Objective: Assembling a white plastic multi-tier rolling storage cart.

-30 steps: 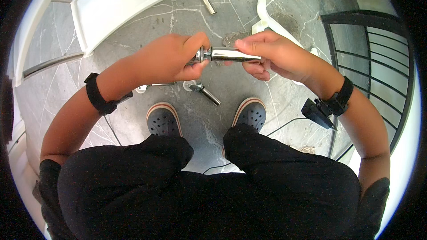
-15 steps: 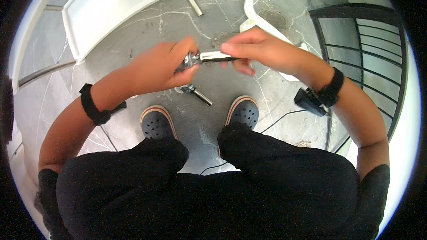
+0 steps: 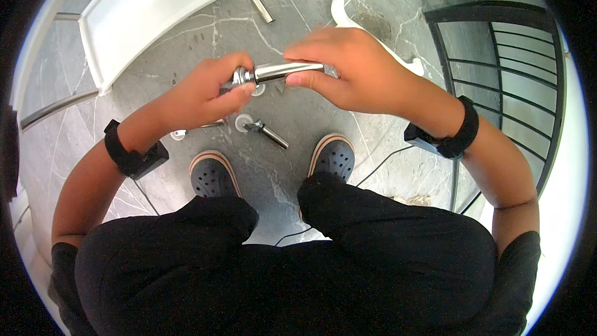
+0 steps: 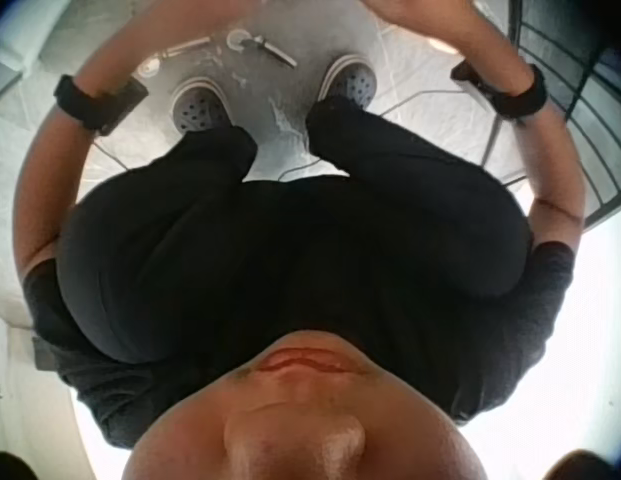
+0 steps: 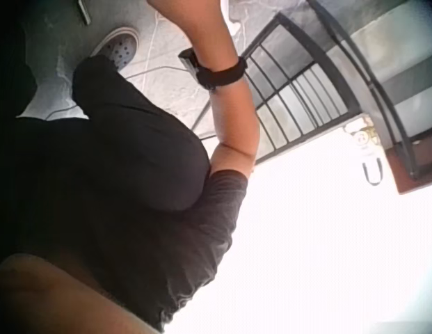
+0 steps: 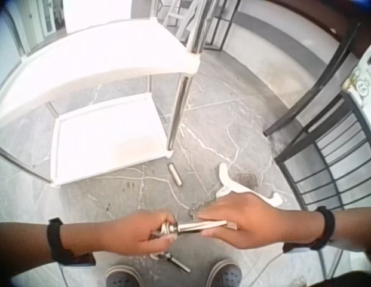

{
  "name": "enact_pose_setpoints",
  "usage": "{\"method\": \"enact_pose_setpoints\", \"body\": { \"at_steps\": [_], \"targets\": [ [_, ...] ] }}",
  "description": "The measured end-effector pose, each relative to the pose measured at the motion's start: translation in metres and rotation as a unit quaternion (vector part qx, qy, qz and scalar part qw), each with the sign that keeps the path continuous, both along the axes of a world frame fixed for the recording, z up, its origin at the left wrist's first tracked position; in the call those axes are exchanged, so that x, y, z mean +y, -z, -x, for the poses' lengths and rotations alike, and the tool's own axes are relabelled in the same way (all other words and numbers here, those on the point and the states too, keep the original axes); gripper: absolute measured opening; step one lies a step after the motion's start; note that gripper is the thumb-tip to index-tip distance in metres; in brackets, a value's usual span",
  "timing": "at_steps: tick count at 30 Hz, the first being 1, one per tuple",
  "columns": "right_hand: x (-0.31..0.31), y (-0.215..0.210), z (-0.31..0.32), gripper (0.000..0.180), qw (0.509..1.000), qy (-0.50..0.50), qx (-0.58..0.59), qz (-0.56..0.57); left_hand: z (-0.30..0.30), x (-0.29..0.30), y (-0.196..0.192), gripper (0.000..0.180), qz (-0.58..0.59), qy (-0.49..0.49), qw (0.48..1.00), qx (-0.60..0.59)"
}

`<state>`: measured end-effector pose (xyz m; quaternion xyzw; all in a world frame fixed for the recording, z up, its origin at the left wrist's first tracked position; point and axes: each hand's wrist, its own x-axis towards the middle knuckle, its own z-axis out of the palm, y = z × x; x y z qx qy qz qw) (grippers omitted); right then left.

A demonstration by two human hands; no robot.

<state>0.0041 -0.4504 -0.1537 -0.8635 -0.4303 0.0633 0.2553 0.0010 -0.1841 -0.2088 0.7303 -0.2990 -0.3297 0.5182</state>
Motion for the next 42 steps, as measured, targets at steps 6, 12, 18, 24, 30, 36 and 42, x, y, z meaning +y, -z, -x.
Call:
{"method": "enact_pose_setpoints", "body": {
  "at_steps": [6,12,18,24,30,36,42],
  "targets": [
    [-0.005,0.010,0.001,0.037,0.684,0.122,0.712,-0.101,0.002,-0.001,0.000,0.021,-0.019,0.058,0.963,-0.263],
    [0.004,0.006,-0.004,0.024,0.992,0.058,0.078,-0.082,-0.001,-0.001,0.005,0.020,0.024,-0.015,0.999,-0.022],
    [-0.003,0.000,0.002,0.021,0.994,0.030,0.079,-0.068,0.002,-0.005,-0.003,0.019,-0.009,0.014,0.997,-0.074],
    [-0.010,0.007,0.007,0.030,0.760,0.157,0.622,-0.106,0.002,-0.006,0.003,0.024,-0.004,0.048,0.936,-0.348],
    [-0.002,0.013,0.006,0.031,0.804,0.202,0.547,-0.116,0.001,-0.006,-0.001,0.023,-0.064,0.015,0.974,-0.219],
    [0.001,-0.010,-0.006,0.027,0.998,0.037,0.004,-0.051,0.000,-0.007,0.005,0.022,0.032,-0.028,0.996,-0.078],
    [-0.006,0.004,-0.005,0.025,0.959,0.089,0.270,-0.016,0.001,-0.009,0.007,0.026,-0.037,0.018,0.953,-0.299]
  ]
}}
